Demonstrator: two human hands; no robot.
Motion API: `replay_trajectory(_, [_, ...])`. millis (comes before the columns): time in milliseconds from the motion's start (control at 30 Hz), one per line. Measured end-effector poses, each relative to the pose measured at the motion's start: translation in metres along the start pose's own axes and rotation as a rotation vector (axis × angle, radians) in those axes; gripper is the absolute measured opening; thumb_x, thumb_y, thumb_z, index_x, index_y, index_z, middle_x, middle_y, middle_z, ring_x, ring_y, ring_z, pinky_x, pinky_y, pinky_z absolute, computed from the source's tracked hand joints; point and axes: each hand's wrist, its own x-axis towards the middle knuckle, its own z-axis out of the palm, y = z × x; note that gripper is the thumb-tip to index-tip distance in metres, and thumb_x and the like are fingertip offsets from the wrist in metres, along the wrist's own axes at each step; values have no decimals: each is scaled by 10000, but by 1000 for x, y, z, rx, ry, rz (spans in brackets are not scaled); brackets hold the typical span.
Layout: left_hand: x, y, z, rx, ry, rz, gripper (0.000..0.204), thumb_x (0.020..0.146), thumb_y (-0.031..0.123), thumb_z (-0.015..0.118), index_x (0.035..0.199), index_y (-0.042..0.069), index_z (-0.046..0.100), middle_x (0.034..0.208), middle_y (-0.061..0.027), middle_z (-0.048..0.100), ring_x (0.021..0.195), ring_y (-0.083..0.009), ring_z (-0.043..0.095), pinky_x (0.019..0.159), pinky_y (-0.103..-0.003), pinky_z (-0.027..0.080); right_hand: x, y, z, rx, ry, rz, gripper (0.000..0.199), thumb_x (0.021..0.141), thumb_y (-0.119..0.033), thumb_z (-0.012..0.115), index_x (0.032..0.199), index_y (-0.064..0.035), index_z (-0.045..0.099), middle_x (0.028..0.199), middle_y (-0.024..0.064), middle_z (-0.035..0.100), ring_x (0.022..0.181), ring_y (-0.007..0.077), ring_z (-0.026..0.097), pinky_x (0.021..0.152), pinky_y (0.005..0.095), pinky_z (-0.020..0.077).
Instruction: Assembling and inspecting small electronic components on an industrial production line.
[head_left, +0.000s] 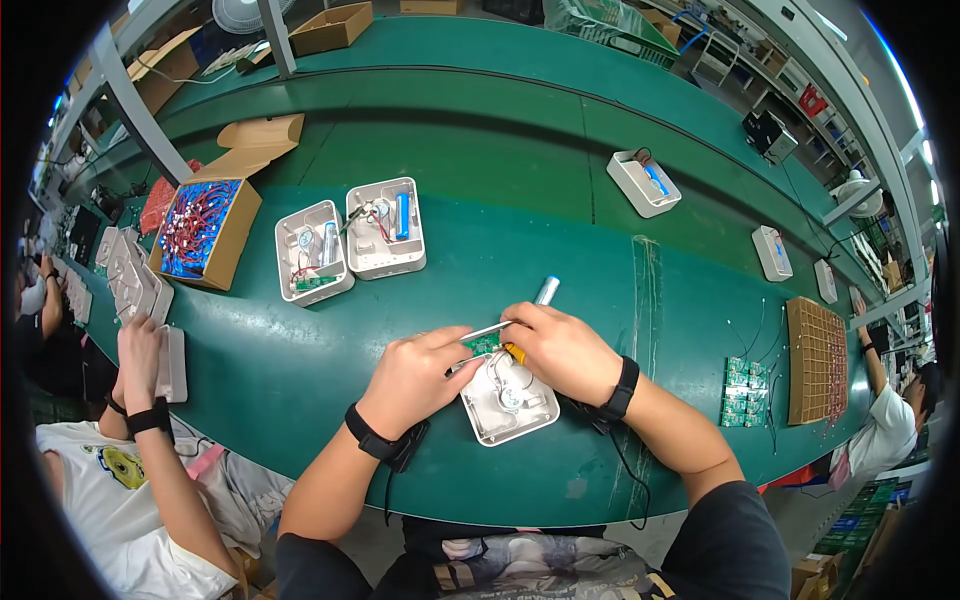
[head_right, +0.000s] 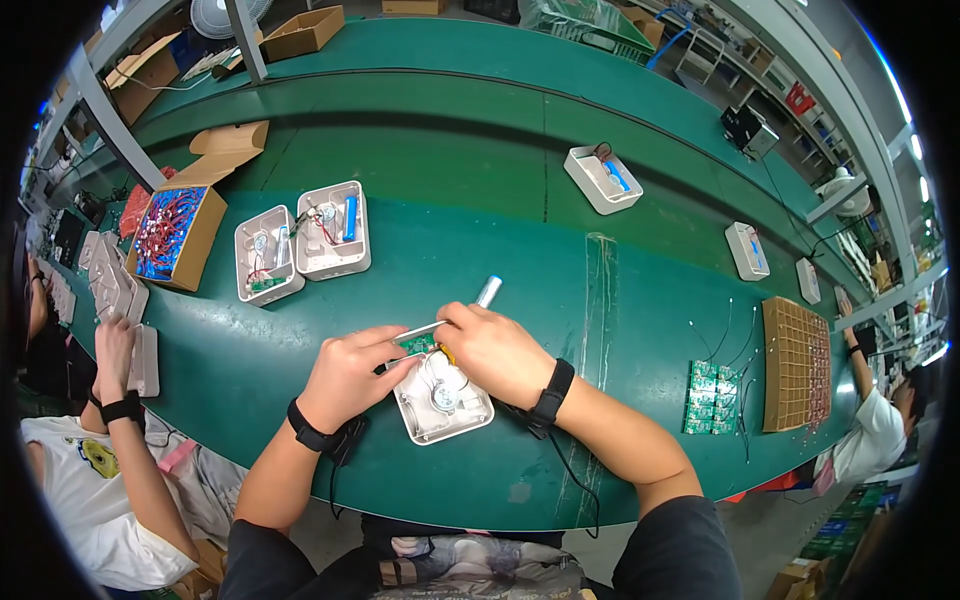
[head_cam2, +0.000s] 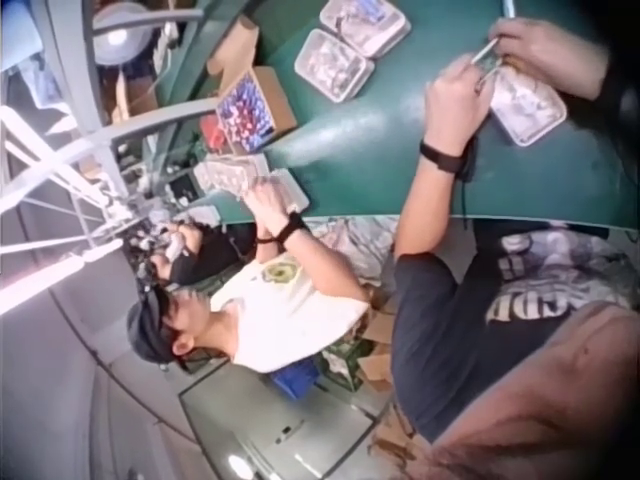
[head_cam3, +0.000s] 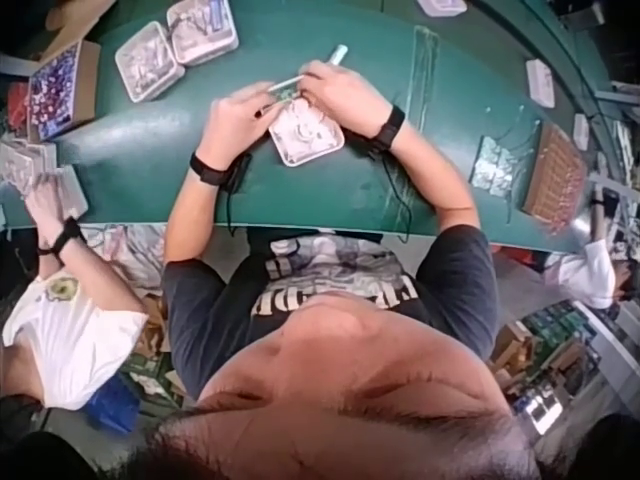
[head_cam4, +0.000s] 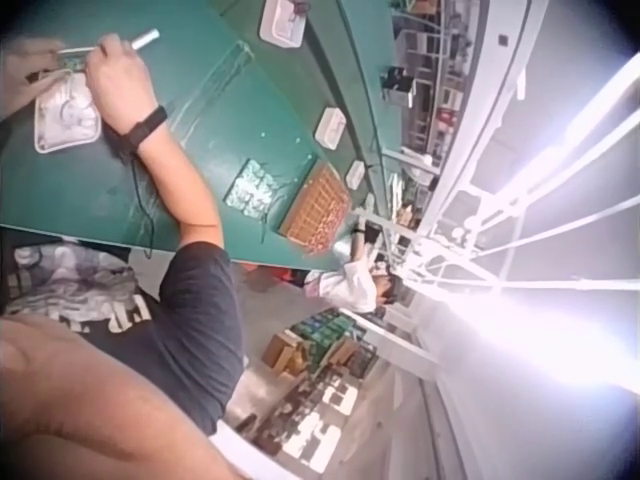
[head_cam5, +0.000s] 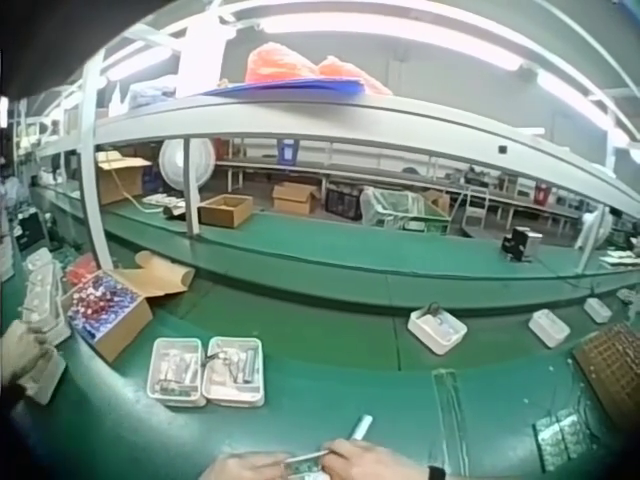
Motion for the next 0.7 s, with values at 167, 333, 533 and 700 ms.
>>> replay_trajectory(167, [0,3,1,47,-12,16,138,834,166,860,843,49,789,1044,-112,786,799,-281,764,699,-372,622,1,7,-3,171,-47,82,142,882,-42,727,1020,-20,757,1179,111,702,985,305,709,868,404,591])
replay_trajectory(333, [1,-1,3,14,-15,22,129,834,159,854,848,48,790,1012,-117,777,831,-290,757,727,-382,619,1,5,-3,151,-66,153,175,872,-35,738,1043,-34,776,1189,110,718,996,291,713,880,396,591])
replay_trajectory(533, [2,-5,-2,7,2,-2,118,847,151,833,860,43,789,980,-127,759,851,-312,739,743,-405,607,8,14,-18,280,60,98,236,864,-64,765,1099,-57,769,1184,113,715,1070,315,692,927,401,572])
replay_trajectory(700, [2,-13,-6,87,71,-135,107,859,133,811,856,30,780,916,-125,727,807,-324,714,720,-424,584,3,16,-37,171,-34,50,264,856,-121,792,1112,-65,762,1298,127,652,1272,351,585,1040,445,507])
